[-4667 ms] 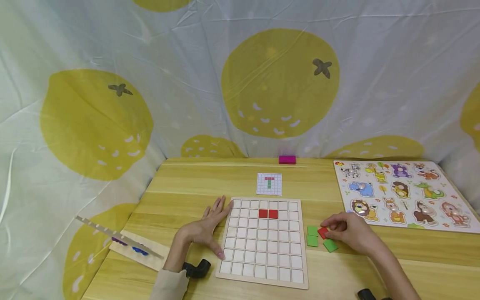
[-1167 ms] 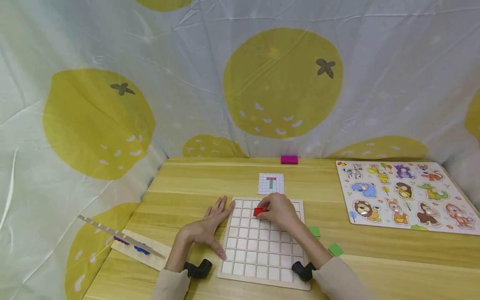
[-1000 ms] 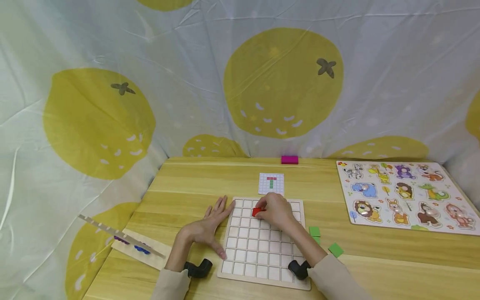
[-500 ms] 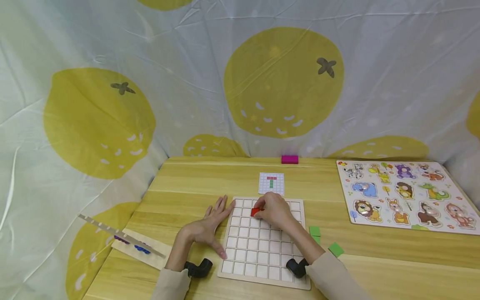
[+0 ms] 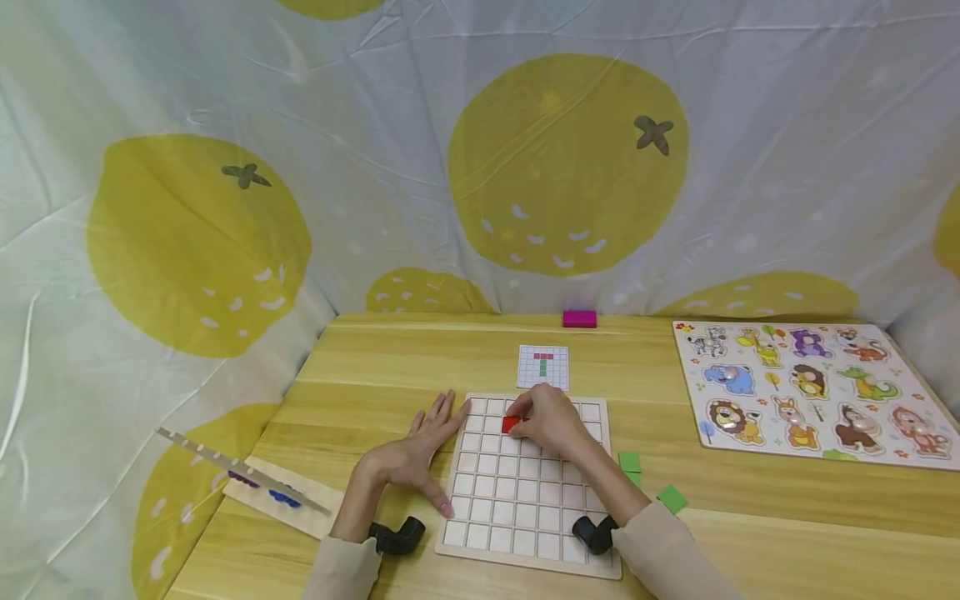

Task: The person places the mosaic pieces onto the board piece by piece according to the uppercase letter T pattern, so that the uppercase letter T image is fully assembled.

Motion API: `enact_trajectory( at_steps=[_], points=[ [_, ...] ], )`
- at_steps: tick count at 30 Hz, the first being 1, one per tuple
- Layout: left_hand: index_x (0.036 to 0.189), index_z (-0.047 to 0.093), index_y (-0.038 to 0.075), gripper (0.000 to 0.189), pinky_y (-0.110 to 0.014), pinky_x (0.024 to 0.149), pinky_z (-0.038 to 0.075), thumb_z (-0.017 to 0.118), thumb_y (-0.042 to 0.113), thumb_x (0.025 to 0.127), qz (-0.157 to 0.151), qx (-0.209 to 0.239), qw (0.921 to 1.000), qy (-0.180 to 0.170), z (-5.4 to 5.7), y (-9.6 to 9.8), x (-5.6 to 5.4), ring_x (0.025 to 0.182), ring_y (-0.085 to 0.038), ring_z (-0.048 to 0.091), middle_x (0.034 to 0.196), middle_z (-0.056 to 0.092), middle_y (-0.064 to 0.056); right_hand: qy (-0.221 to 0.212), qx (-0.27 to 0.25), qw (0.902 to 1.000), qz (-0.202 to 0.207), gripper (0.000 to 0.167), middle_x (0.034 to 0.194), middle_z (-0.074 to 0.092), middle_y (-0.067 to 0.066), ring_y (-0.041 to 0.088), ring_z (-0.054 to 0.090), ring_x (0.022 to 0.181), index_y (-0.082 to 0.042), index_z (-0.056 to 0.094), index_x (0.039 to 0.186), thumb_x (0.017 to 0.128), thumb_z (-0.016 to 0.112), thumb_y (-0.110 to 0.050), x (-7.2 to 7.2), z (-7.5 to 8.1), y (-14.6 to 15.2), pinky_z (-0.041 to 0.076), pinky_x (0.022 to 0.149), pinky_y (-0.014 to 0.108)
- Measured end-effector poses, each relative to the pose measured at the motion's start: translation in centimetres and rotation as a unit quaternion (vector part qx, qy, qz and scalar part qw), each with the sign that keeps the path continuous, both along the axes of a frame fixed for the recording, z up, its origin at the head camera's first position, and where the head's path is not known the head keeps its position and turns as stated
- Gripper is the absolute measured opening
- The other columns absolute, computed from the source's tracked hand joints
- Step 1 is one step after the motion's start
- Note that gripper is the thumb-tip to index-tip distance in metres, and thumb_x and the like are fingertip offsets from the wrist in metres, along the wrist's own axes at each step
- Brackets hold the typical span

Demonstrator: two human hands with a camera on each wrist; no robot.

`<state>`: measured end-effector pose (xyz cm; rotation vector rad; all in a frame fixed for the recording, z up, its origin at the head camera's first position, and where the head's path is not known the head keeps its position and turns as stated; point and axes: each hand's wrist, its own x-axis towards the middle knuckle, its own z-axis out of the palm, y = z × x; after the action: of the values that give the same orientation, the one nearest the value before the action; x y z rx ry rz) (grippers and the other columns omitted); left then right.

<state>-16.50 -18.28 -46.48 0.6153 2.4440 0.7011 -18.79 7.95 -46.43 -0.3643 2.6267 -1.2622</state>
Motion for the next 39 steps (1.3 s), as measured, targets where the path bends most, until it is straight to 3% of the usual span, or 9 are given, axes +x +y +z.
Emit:
enact_trajectory(
  at_steps=[21,28,35,39],
  points=[
    [0.168,0.000,0.019,0.151,-0.058,0.131,-0.011,0.102,0.033,0.058,-0.006,0.007,1.0000,0.003,0.0,0.1,0.0,0.160,-0.032,-0.023,0.171,-0.023,-0.019,0.000,-0.003,1.0000,0.001,0.018,0.089,0.077,0.002,0.013,0.064,0.084,-0.009,0.083,0.091,0.075,0.090,-0.005,-0.4,-0.4,0.2,0.052,0.076,0.029],
    [0.168,0.000,0.019,0.151,-0.058,0.130,-0.011,0.102,0.032,0.058,-0.004,0.009,1.0000,0.001,0.1,0.1,0.0,0.160,-0.032,-0.024,0.171,-0.024,-0.018,-0.003,-0.007,0.9998,0.018,0.020,0.093,0.076,0.004,0.015,0.063,0.087,-0.008,0.082,0.097,0.078,0.089,-0.007,-0.3,0.1,0.6,0.051,0.078,0.030],
    [0.168,-0.001,0.018,0.151,-0.058,0.130,-0.012,0.102,0.030,0.058,-0.005,0.010,0.9999,0.000,0.1,0.1,0.1,0.159,-0.032,-0.025,0.170,-0.025,-0.019,-0.010,-0.031,0.9994,0.014,0.022,0.095,0.071,0.007,0.013,0.049,0.062,-0.004,0.078,0.109,0.089,0.080,-0.013,0.5,0.8,4.6,0.043,0.058,0.025],
    [0.168,-0.002,0.018,0.151,-0.058,0.130,-0.013,0.102,0.031,0.058,-0.004,0.009,1.0000,-0.001,0.1,0.0,0.1,0.159,-0.032,-0.025,0.170,-0.026,-0.018,-0.011,-0.023,0.9997,0.005,0.025,0.100,0.071,0.007,0.010,0.043,0.060,-0.004,0.076,0.114,0.092,0.077,-0.016,1.8,1.4,8.3,0.039,0.053,0.023]
  ],
)
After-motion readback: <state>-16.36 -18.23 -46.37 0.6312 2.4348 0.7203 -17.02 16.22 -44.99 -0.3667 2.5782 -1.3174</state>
